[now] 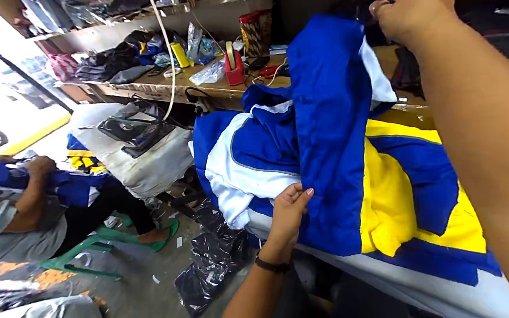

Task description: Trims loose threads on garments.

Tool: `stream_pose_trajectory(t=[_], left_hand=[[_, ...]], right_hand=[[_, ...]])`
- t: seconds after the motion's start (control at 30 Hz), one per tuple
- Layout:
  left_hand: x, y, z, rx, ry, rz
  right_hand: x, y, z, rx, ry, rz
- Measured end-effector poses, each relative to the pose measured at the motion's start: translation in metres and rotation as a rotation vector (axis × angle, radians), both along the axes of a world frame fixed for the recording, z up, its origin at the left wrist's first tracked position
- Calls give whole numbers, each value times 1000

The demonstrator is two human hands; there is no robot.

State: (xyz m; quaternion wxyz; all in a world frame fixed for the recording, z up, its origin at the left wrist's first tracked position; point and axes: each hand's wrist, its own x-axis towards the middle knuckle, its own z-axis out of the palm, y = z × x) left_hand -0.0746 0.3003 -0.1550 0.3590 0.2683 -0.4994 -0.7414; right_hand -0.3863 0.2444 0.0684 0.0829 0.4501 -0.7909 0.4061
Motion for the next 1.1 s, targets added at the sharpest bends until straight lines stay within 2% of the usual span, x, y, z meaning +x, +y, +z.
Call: stream_pose_trajectory(t=[0.07, 0.17, 0.27, 0.37, 0.4, 0.43, 0.53, 0.63, 0.83, 1.0, 1.1], left_hand=[[5, 8, -10, 62, -5, -50], [18, 25, -21, 84, -47, -114], [24, 36, -30, -11, -58, -118], [23, 45, -33, -98, -48, -58], [22, 48, -32, -108, -38, -51], [21, 50, -31, -101, -26, -51], [18, 56, -26, -46, -7, -73], [16, 62, -23, -38, 4, -71], [12, 78, -21, -63, 27, -60], [1, 89, -19, -51, 15, 62], [-4, 91, -20, -49, 32, 65]], right_hand=[[21, 36, -19, -94, -58, 69], [92, 119, -74, -191, -335, 451], [147, 189, -155, -67, -829, 784], [176, 220, -218, 3, -1081, 883], [181, 225, -231, -15, -1062, 852], [185, 228, -240, -29, -945, 776], [184, 231, -254, -37, -335, 421], [174, 229, -255, -103, -66, 269], [159, 233, -259, -237, 95, 209], [157, 236, -265, -277, 131, 174], [161, 238, -267, -277, 122, 166]])
